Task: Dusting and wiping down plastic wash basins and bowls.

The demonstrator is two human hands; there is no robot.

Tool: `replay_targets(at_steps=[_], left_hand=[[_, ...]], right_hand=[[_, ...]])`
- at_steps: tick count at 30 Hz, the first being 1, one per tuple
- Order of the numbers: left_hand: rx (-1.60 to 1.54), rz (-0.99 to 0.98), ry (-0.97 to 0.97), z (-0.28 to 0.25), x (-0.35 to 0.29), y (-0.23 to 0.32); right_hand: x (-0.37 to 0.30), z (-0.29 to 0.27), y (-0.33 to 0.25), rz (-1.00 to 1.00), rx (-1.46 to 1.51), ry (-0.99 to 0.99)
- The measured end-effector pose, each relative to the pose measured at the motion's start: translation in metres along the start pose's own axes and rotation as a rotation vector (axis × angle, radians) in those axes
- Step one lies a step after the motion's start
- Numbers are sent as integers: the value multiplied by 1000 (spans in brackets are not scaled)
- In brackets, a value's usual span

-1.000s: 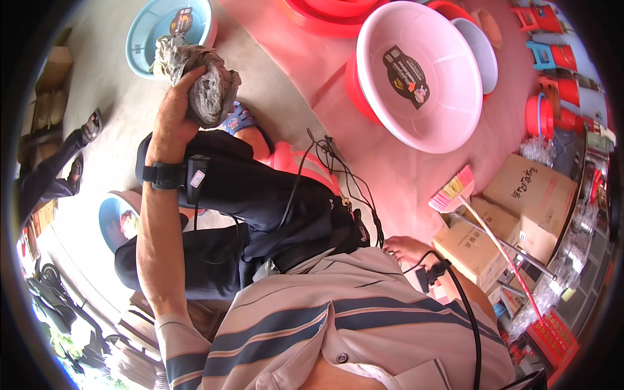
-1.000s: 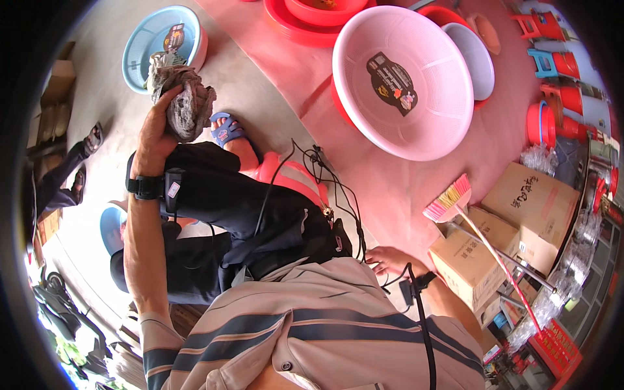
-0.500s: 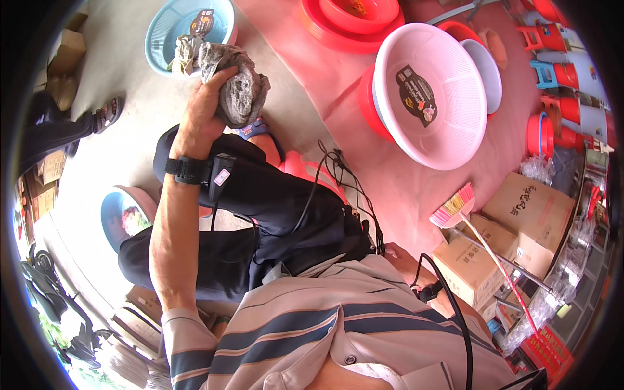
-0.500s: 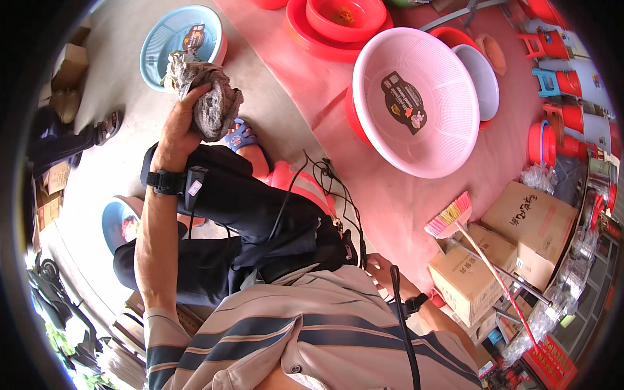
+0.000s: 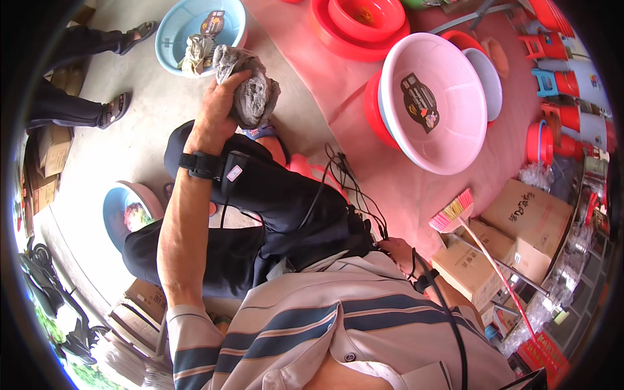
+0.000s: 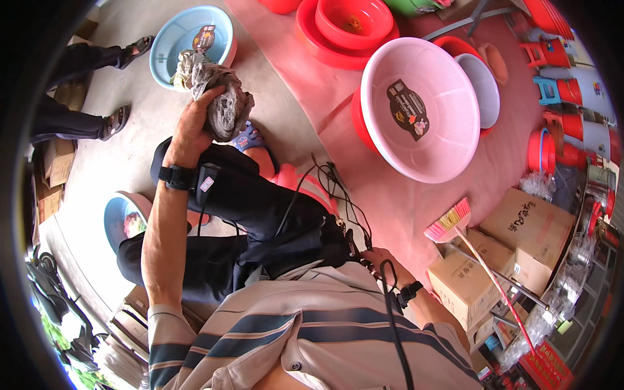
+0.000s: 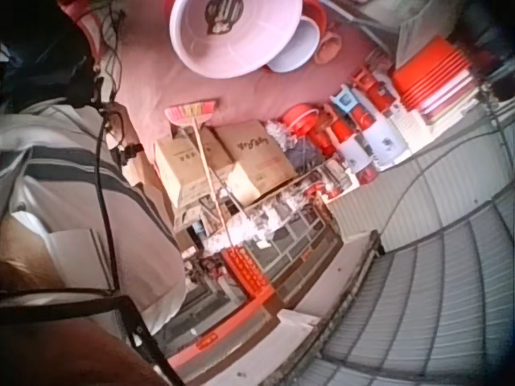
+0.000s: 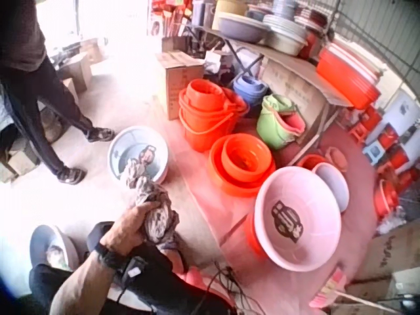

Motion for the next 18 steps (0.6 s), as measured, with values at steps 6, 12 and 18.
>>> replay_targets(at_steps=[6,12,18], left_hand=[[-6,3,-26,-4,5,-3],[-59,24,-41,-5,8,-2],[-79,60,56,0,1,2]], right_hand=[[-14,3,26,284,367,-120],[-23,-17,91,233,307,-326],[-24,-12,75,175,346,-170]])
Point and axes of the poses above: each hand's wrist, its own x-axis towards the middle knuckle, its own z-axis out of the palm, y = z × x, the point moved 10 cm from there along x, towards the middle knuckle, and after that the axes turned 1 degree about x, right-handed, at the moved point
